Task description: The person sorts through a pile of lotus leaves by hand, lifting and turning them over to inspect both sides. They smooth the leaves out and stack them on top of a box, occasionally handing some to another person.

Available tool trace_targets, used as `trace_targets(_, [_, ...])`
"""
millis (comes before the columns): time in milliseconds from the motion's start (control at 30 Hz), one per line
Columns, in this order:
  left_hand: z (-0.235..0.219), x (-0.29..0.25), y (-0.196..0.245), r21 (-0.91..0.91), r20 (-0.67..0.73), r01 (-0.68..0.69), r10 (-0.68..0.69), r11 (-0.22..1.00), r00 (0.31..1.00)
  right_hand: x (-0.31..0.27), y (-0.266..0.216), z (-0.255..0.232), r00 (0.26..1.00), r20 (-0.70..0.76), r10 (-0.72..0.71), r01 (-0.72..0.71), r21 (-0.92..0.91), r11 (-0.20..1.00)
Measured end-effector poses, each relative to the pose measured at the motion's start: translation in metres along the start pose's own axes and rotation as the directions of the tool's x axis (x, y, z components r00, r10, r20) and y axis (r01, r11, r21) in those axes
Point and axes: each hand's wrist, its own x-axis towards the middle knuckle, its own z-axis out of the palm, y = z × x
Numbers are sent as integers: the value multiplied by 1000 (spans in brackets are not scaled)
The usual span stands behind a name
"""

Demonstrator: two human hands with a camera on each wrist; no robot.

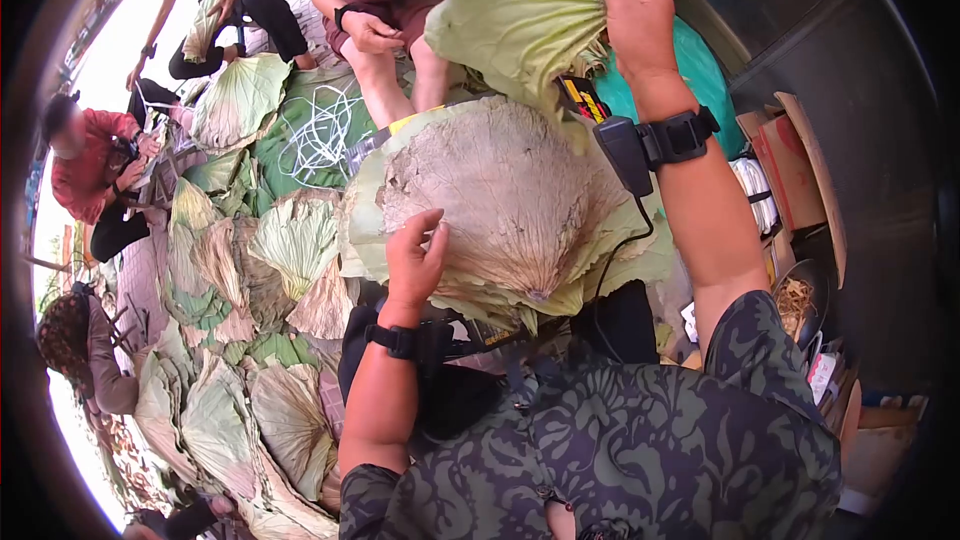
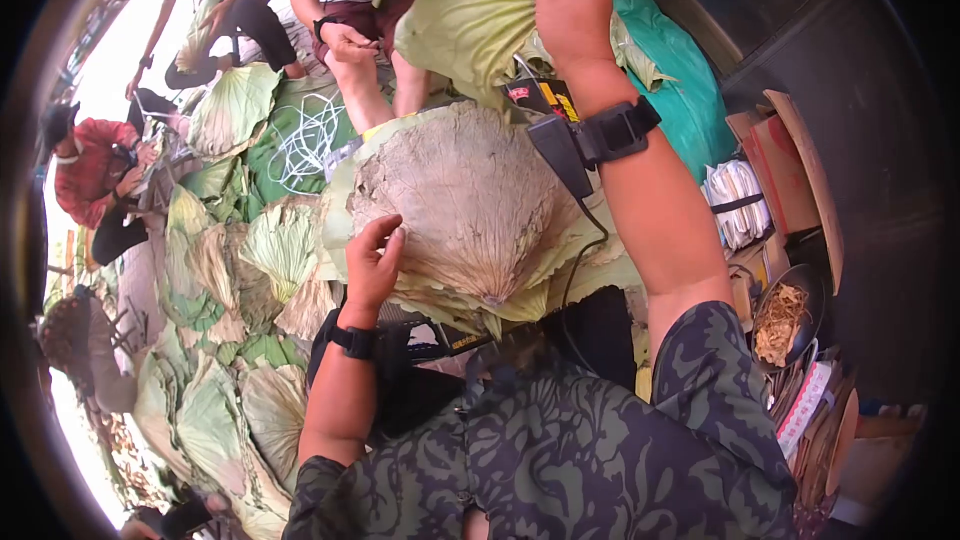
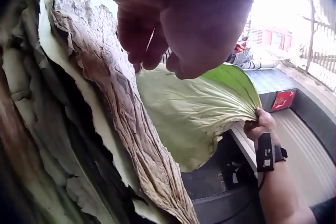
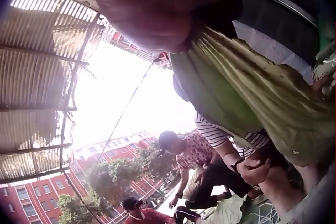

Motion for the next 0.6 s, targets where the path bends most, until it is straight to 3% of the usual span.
trace_targets(33, [1, -3, 1, -29, 6, 24, -24, 999, 1000, -10, -3, -14, 979, 6, 205, -183, 477, 859])
trace_targets(67, [5, -4, 5, -21, 19, 14, -13, 1000, 1000, -24, -8, -26, 977, -11, 211, -180, 481, 858])
trace_targets(133, [16, -6, 14, -362, 47, 122, -113, 924, 993, -57, -19, -44, 875, 29, 484, -295, 824, 484])
trace_targets(167, [19, -8, 27, -419, 178, 232, -171, 878, 969, -75, -16, -48, 844, 51, 534, -287, 884, 369])
trace_targets(200, [25, -13, 36, -406, 183, 234, -172, 883, 968, -95, -6, -47, 810, 81, 581, -270, 931, 247])
trace_targets(233, [34, -18, 45, -684, 380, 433, -220, 587, 899, -116, 4, -43, 765, 95, 637, -270, 945, 183])
trace_targets(267, [41, -22, 51, -788, 565, 590, -175, 176, 807, -136, 13, -37, 716, 113, 689, -264, 957, 118])
trace_targets(300, [48, -24, 55, -781, 568, 595, -183, 189, 803, -154, 10, -32, 665, 146, 732, -280, 958, 63])
trace_targets(367, [60, -24, 57, -785, 619, 576, -250, -227, 745, -190, 8, -22, 574, 228, 786, -342, 939, -22])
trace_targets(400, [61, -23, 56, -782, 623, 583, -256, -221, 739, -206, 13, -20, 536, 273, 799, -391, 919, -51])
trace_targets(433, [59, -21, 52, -890, 440, 448, -401, -78, 803, -222, 21, -21, 530, 273, 803, -388, 920, -56])
trace_targets(467, [55, -21, 46, -948, 220, 305, -508, 89, 833, -236, 30, -23, 463, 390, 796, -547, 833, -89])
trace_targets(500, [48, -21, 35, -939, 161, 292, -518, 181, 840, -245, 34, -25, 379, 495, 782, -686, 717, -121])
trace_targets(533, [40, -22, 25, -921, 102, 279, -522, 272, 847, -252, 38, -26, 377, 499, 781, -684, 718, -128])
trace_targets(567, [34, -23, 24, -909, 66, 294, -594, 296, 802, -256, 40, -27, 349, 542, 765, -745, 656, -125])
trace_targets(600, [29, -25, 18, -906, 63, 295, -592, 304, 804, -256, 36, -30, 319, 582, 748, -799, 590, -118])
